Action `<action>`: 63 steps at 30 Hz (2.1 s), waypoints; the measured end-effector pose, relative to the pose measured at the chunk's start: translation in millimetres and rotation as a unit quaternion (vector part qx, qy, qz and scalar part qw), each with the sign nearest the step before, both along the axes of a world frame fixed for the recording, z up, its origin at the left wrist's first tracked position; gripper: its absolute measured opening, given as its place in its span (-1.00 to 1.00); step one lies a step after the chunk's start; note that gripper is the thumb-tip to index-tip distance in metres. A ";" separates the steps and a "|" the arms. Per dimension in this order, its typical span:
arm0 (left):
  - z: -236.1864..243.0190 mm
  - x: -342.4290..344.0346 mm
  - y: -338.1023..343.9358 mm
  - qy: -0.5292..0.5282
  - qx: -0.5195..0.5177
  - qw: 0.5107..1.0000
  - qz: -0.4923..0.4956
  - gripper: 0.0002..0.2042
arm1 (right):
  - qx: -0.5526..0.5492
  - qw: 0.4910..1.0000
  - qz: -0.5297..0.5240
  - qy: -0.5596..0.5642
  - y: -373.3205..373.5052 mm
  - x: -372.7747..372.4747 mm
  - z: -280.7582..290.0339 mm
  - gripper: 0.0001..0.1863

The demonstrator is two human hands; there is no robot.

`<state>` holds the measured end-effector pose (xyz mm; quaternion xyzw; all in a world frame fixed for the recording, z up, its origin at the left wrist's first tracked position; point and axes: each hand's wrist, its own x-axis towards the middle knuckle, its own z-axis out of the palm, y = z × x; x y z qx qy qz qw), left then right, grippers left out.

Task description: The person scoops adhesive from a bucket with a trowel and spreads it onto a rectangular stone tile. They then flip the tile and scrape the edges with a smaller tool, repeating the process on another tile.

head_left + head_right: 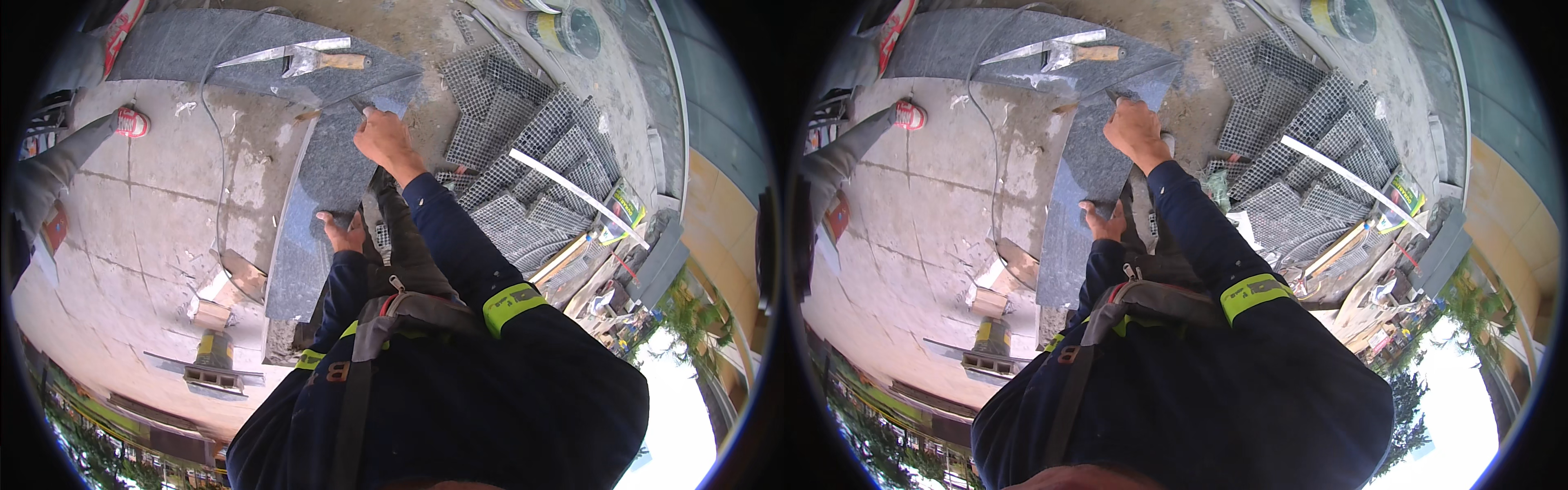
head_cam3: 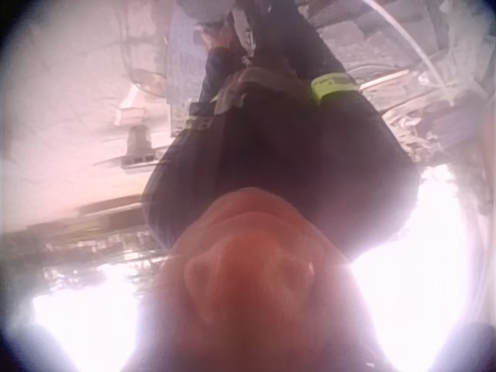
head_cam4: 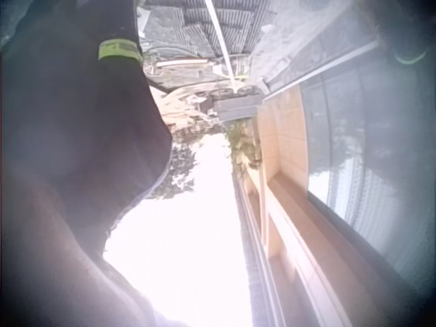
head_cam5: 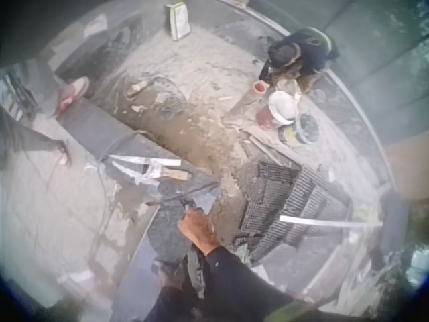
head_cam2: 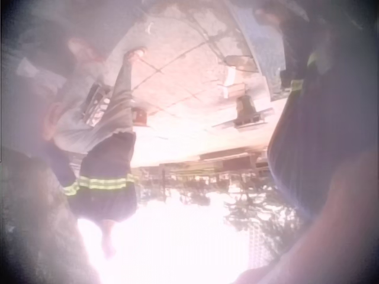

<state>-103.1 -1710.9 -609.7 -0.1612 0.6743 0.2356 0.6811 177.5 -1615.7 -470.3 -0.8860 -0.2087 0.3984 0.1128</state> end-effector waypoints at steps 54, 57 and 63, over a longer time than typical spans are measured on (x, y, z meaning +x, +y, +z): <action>23.9 10.3 9.5 -0.028 0.001 0.999 0.030 -0.27 | 0.003 0.996 0.084 -0.023 -3.1 -35.9 20.3 -0.55; 21.7 4.9 6.0 -0.040 0.020 0.999 0.025 -0.28 | 0.164 0.977 -0.038 -0.133 -43.0 -34.8 -1.3 -0.53; 7.5 2.0 -2.5 -0.054 0.041 0.998 -0.012 -0.30 | 0.165 0.908 -0.370 -0.107 -135.9 42.3 -94.2 -0.38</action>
